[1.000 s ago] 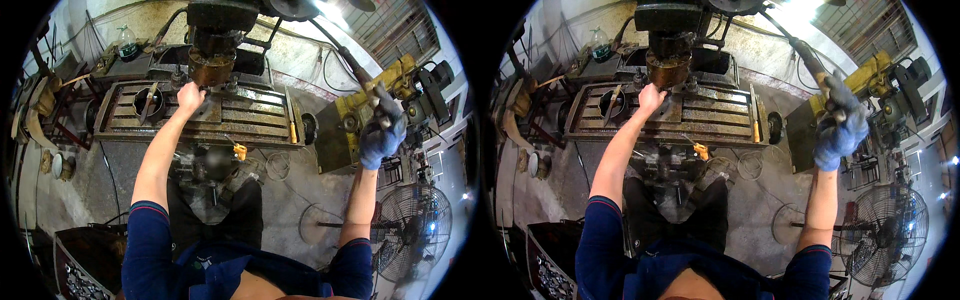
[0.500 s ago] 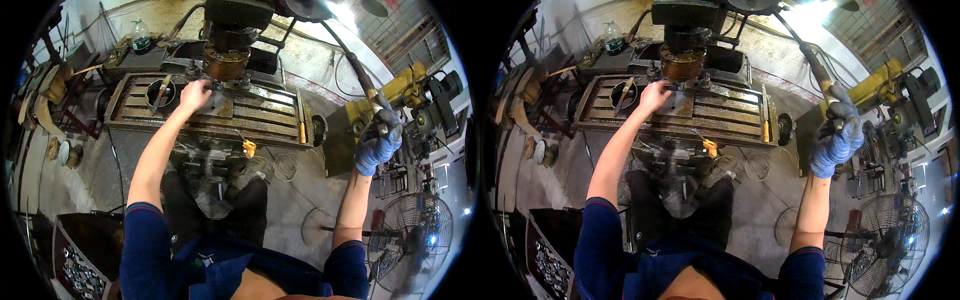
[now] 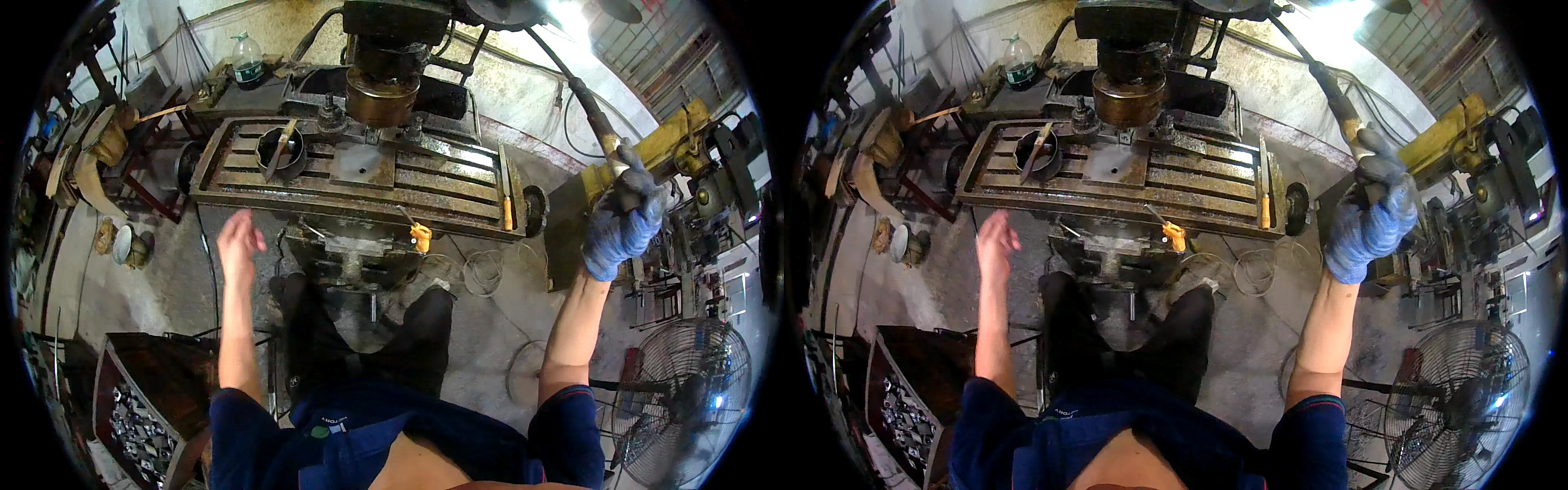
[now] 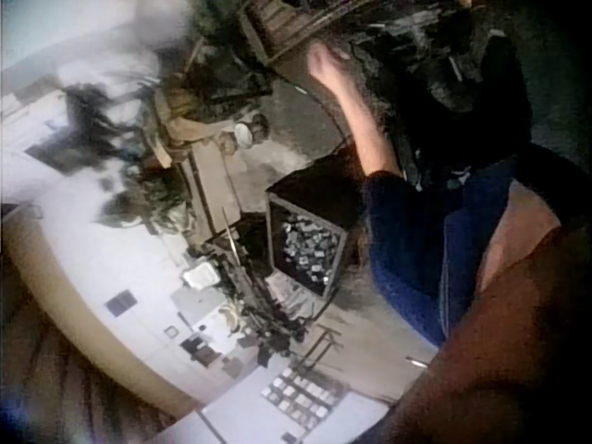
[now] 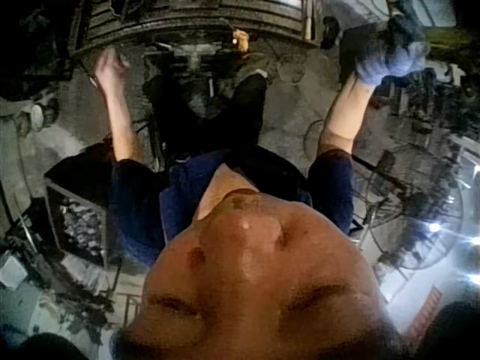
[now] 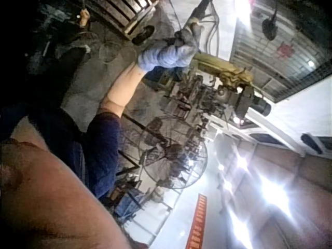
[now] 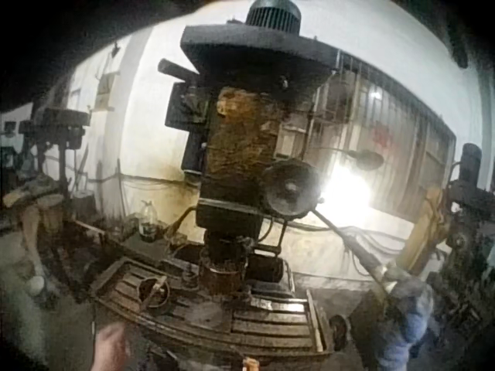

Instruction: The person cleans metal parts using a brush and a cleaning solution, then positions them on a milling machine table and uses a screwdriver to tighten a fixture.

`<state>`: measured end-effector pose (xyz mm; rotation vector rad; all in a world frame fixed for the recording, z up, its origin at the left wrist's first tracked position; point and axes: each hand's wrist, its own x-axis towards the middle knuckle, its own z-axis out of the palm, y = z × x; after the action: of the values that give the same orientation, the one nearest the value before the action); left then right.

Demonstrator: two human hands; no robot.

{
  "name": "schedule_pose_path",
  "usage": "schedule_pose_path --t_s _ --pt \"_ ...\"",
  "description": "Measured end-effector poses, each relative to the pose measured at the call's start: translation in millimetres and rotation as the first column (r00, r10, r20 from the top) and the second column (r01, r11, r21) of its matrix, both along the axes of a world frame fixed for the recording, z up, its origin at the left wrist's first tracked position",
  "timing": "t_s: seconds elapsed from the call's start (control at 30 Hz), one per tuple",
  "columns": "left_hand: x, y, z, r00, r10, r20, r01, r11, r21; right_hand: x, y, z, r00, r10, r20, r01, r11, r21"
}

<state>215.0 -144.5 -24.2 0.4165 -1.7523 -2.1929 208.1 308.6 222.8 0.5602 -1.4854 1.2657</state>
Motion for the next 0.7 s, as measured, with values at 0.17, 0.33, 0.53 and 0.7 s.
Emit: schedule_pose_path --t_s 0.17,0.33,0.53,0.7 --pt "97 26 -153 0.863 -0.335 0.378 0.112 0.856 0.504 -1 4 -13 0.996 0.08 -0.025 -0.08 0.997 0.01" --pt "150 -3 -218 0.842 0.044 0.538 -0.271 0.896 0.351 -2 10 -23 0.992 0.126 -0.027 -0.125 0.992 0.025" --pt "185 -37 -252 0.716 0.113 0.688 0.104 0.958 -0.266 -2 9 -32 0.994 0.111 -0.015 -0.11 0.994 0.016" --pt "199 0 -279 0.748 -0.003 0.664 -0.129 0.98 0.149 -5 1 -43 0.99 0.139 0.0 -0.138 0.989 -0.061"
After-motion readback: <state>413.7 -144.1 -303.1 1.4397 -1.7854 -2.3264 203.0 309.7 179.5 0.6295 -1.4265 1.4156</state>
